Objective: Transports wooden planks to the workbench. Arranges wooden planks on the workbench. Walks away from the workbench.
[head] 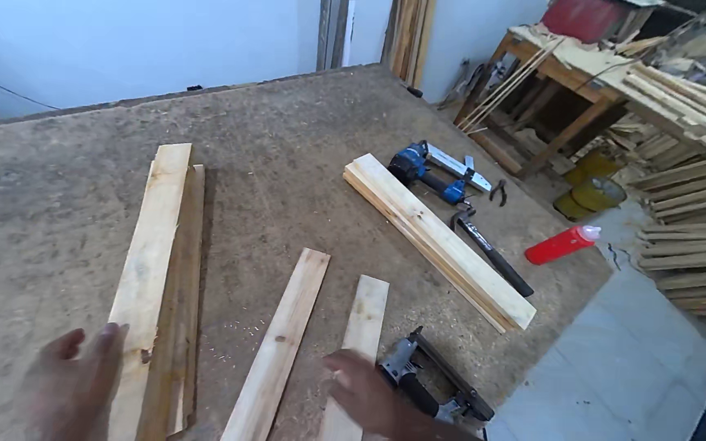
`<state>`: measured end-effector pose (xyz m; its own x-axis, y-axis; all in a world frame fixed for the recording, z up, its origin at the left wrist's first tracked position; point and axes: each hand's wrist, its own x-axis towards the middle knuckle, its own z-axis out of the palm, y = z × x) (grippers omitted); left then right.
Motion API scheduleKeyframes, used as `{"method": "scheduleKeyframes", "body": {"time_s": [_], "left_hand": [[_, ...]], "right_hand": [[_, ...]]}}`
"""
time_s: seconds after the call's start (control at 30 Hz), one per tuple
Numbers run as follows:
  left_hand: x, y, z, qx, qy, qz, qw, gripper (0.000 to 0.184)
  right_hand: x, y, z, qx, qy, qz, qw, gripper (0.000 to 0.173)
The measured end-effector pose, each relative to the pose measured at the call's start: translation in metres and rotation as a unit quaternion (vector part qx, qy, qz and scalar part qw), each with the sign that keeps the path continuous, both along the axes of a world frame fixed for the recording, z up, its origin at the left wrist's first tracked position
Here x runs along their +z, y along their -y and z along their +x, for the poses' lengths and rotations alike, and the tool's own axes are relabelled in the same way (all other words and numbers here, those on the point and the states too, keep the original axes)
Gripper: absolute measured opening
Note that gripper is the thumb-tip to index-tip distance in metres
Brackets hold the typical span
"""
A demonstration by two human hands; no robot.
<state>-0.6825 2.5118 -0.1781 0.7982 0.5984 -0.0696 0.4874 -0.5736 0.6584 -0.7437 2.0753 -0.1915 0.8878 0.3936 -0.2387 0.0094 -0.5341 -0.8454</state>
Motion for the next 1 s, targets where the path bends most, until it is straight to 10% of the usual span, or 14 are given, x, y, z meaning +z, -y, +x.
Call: {"method": "scheduleKeyframes", "body": {"time_s": [0.2, 0.37, 0.53, 1.0], "left_hand": [[0.030, 0.107, -0.075, -0.076, 0.146, 0.089, 0.982, 0.045], [0.010, 0.274, -0.152, -0.156, -0.081, -0.022, 0.984, 0.062], [-0.069, 0.368, -0.203, -0.154, -0.204, 0.113, 0.960, 0.127], [-0.099, 0.383, -0.201, -0.083, -0.193, 0.202, 0.956, 0.098]], "right_hand": [[0.016, 0.208, 0.002, -0.240, 0.141, -0.271, 0.921, 0.052], [-0.006, 0.325, 0.018, -0.275, 0.101, -0.387, 0.874, 0.100], [-0.011, 0.363, 0.039, -0.183, 0.056, -0.419, 0.887, 0.116], [-0.021, 0.373, 0.048, -0.173, 0.045, -0.463, 0.868, 0.102]]}}
